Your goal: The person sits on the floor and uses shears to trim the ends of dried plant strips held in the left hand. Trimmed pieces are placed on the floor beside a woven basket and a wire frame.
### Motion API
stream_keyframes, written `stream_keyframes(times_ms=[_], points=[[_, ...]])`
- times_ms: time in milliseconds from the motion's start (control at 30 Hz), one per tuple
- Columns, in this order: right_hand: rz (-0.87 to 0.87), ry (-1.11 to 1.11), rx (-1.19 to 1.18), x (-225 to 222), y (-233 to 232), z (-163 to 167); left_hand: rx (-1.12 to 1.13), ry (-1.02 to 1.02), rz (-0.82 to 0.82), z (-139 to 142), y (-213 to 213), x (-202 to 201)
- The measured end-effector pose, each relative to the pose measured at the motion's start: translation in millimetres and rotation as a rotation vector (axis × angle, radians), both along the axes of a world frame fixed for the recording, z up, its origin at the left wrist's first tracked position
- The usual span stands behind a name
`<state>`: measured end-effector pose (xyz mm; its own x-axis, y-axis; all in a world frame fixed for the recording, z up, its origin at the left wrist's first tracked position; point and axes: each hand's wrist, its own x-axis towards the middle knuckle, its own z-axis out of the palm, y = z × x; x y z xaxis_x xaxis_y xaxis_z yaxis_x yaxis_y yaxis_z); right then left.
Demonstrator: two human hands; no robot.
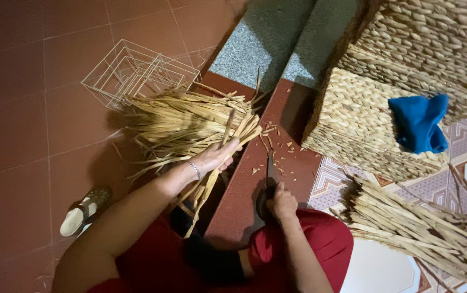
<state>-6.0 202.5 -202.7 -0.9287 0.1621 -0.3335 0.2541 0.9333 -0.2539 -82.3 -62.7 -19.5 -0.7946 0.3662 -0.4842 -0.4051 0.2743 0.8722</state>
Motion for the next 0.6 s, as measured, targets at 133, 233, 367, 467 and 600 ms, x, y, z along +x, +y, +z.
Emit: stream_keyframes(times_ms=[133, 233, 367, 467, 600], points=[[-0.048, -0.074, -0.038, 0.7, -2.4, 4.9, -0.021, 0.046, 0.027, -0.8, 4.6, -11.5], [-0.115, -0.017, -0.206, -4.0, -1.5, 6.0, -0.041, 0.055, 0.082, -4.4, 3.6, -17.4], [-0.208, 0.208, -0.392, -8.9, 4.1, 1.5, 0.222, 0.049, 0.159, -8.8, 0.1, -23.4], [-0.34, 0.126, -0.753, -17.9, 7.8, 3.3, 0.157, 0.046, 0.134, -11.3, -3.2, -28.8], [-0.439, 0.162, -1.195, -18.5, -4.9, 19.6, 0.226, 0.053, 0.111, -17.6, -3.1, -35.1]])
